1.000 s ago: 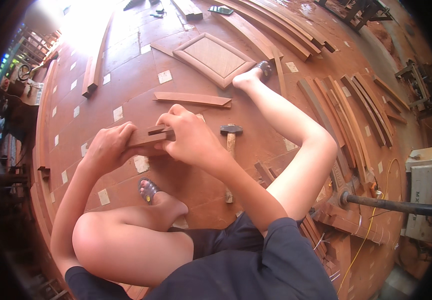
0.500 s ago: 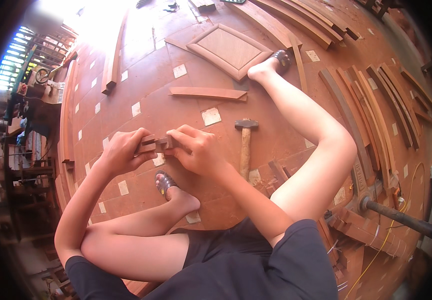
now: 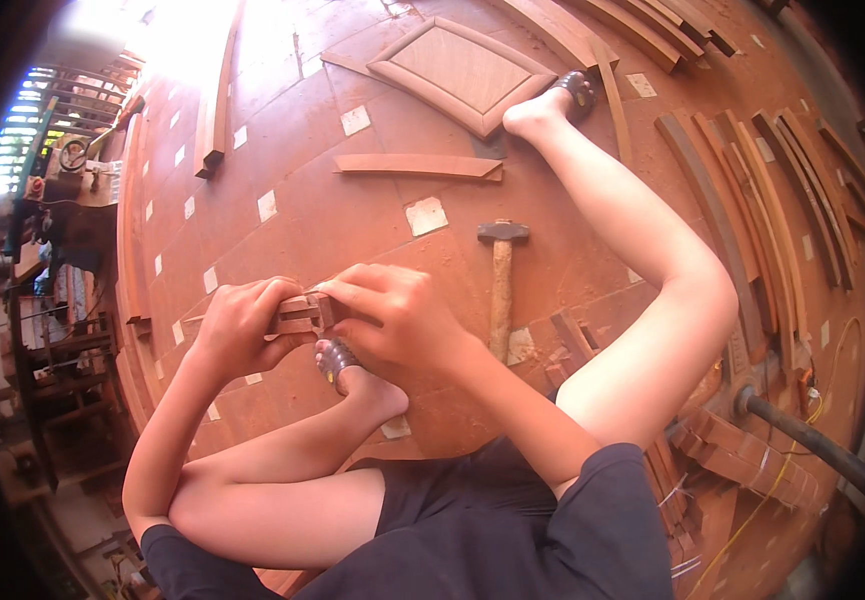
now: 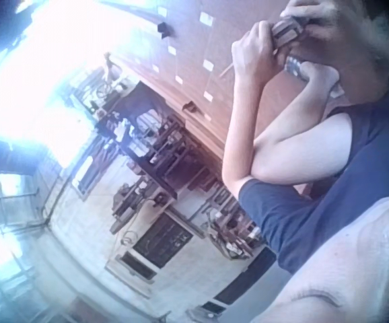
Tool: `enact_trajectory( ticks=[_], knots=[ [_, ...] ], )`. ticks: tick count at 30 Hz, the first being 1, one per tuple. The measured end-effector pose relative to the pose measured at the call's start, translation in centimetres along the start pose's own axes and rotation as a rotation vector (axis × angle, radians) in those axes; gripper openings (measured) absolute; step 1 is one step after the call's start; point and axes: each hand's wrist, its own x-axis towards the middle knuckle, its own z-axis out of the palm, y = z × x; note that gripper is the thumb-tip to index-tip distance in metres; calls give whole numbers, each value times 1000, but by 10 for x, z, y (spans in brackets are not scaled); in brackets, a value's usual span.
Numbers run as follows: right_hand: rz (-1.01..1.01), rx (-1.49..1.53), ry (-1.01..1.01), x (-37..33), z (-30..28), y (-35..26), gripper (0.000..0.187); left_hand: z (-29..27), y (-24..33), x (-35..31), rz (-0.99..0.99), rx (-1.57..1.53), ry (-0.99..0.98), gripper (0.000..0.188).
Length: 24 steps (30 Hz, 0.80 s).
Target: The person assembles a wooden frame by hand, fitting corner pieces together and using a hammer to tap them into place. They repeatedly adjust and reposition the frame pieces to align the joints before securing them.
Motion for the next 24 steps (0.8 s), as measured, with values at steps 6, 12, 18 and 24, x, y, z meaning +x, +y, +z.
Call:
enact_trajectory(
  ticks=[6, 12, 18, 24],
  knots=[
    [975, -721, -72, -54, -57, 79, 44, -10, -12, 5, -17, -120, 47, 32],
    [1274, -1011, -965, -134, -19, 117, 101, -17, -53, -15, -123, -165, 37, 35],
    [1367, -752, -414, -153, -22, 133, 70, -13, -68, -13, -134, -64, 53, 43],
    [1383, 729, 422, -130, -3, 110, 29, -17, -72, -12, -209, -184, 1, 44]
  ],
)
